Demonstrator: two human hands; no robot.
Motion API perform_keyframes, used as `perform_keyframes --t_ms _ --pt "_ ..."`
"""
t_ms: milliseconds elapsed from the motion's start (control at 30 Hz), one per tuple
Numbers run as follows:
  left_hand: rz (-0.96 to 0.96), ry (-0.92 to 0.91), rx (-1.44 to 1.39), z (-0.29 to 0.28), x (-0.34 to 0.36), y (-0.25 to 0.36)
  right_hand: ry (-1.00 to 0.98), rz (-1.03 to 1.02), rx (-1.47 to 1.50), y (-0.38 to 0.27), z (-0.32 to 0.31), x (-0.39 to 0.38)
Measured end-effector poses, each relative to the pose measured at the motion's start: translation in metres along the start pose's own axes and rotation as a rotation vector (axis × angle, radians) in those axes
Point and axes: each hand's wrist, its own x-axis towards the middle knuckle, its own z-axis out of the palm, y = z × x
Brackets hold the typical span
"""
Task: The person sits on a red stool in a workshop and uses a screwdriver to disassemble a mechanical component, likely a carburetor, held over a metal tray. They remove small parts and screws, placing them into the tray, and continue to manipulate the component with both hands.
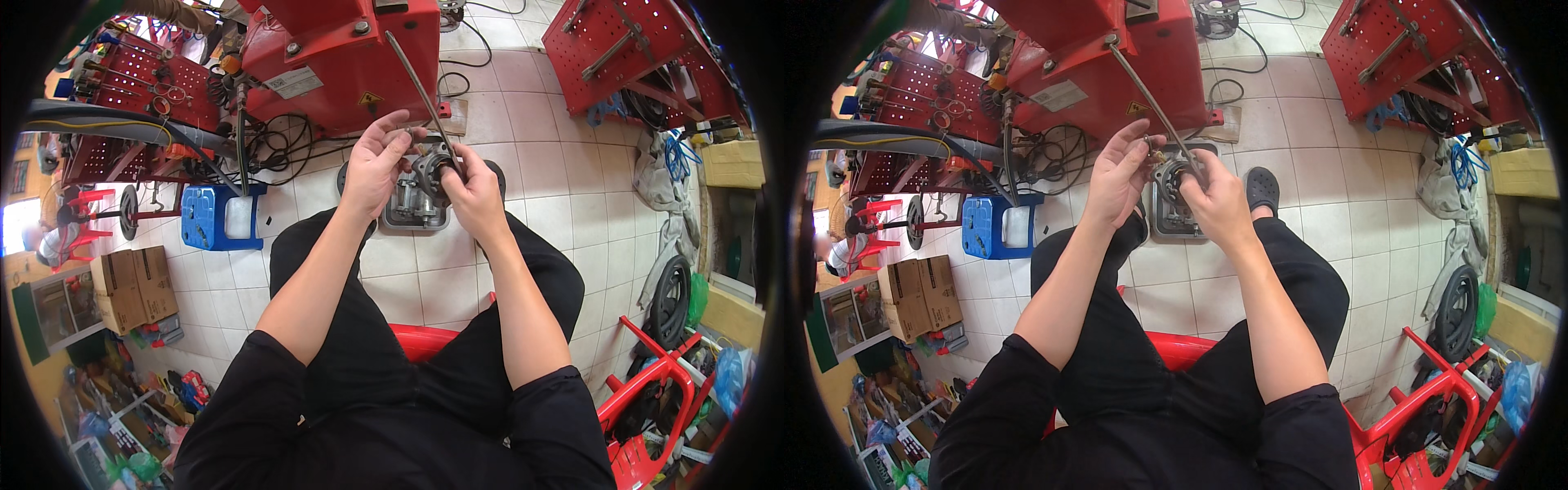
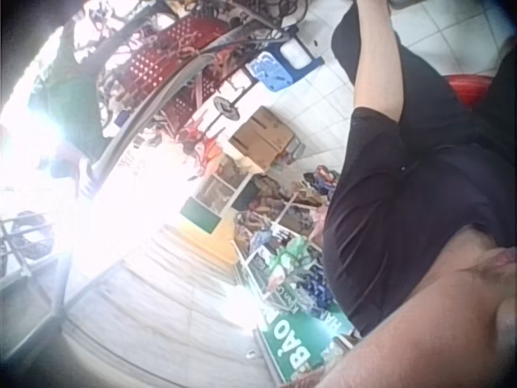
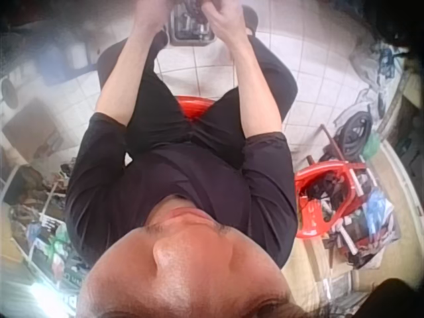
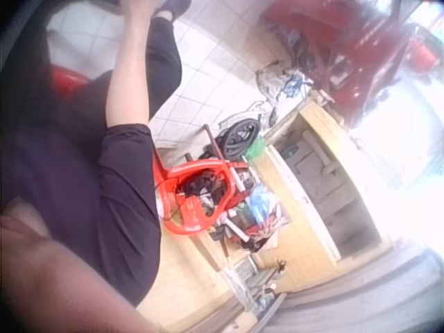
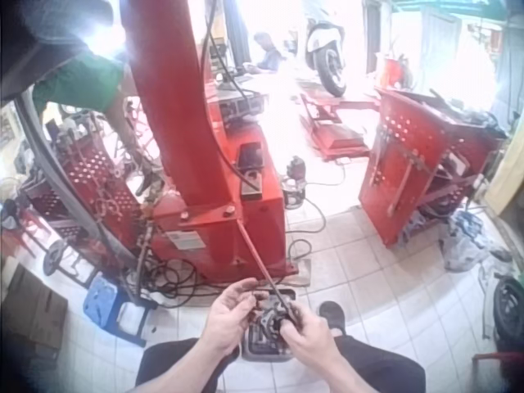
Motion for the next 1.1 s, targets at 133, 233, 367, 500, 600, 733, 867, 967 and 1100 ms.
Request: perform_keyframes --t_ms 133,233,367,500,600,733,867,967,1100 --pt "-0.046 0.0 -0.07 -0.008 0.003 -0.003 -0.025 0.064 0.136 0.005 -0.001 0.001" --pt "-0.086 -0.006 -0.09 -0.011 0.002 -0.005 -0.028 0.109 0.278 -0.012 0.001 0.0" --pt "-0.125 -0.021 0.017 -0.008 0.0 -0.006 -0.046 0.093 0.337 -0.009 -0.001 0.002" --pt "-0.119 -0.036 0.068 -0.007 0.0 -0.006 -0.11 0.142 0.293 -0.012 -0.005 0.002" --pt "-0.11 -0.014 0.042 -0.008 0.0 -0.006 -0.122 0.178 0.302 -0.015 -0.005 0.002" --pt "-0.109 -0.01 0.028 -0.006 0.0 -0.007 -0.121 0.191 0.288 -0.013 -0.005 0.002" --pt "-0.109 -0.008 0.047 -0.005 -0.001 -0.007 -0.094 0.174 0.279 -0.012 -0.004 0.001" --pt "-0.108 -0.023 0.033 -0.006 -0.001 -0.01 -0.099 0.207 0.339 -0.006 -0.005 0.001" --pt "-0.068 -0.05 0.026 -0.01 0.001 -0.013 -0.082 0.186 0.435 -0.008 -0.004 0.002"
